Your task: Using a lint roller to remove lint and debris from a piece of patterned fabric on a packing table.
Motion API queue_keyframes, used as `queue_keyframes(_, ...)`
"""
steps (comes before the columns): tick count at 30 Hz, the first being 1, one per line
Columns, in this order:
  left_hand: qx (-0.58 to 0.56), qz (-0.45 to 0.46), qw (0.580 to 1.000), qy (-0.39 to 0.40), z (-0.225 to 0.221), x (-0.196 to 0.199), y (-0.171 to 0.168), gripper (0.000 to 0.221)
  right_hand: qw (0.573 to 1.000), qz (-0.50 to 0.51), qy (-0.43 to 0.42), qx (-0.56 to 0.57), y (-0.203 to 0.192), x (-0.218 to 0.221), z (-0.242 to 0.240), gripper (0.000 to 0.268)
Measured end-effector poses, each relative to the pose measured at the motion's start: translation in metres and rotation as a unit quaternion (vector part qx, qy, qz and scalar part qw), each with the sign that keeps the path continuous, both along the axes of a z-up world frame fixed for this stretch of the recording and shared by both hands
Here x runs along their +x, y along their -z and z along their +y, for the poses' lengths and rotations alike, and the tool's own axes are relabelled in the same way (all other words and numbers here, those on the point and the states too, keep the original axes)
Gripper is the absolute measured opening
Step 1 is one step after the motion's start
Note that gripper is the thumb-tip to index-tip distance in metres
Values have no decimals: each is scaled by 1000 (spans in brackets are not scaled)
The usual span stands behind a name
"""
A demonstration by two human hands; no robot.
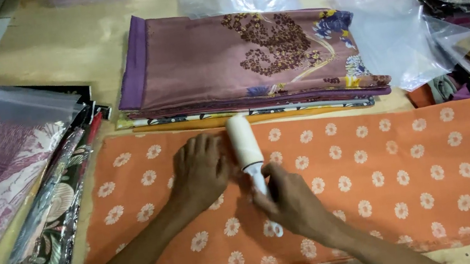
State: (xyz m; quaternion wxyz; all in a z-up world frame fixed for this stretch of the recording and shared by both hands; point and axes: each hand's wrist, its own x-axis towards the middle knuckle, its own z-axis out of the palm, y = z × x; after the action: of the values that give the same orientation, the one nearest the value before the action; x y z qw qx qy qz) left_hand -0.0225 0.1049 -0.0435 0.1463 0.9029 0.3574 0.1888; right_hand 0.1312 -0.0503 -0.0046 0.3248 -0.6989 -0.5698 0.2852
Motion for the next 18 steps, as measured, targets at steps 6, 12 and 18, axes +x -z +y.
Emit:
queue_keyframes(6,21,5,1000,-6,5,-16,0,49,975,-174,-3,-136,23,-10,6,31)
queue_keyframes(12,-25,108,994,-25,7,-15,-1,65,962,-226,-3,-154,40,2,10,27)
queue_keyframes(18,-92,149,984,-33,7,-12,-12,73,964,-212,11,-162,31,25,1,34)
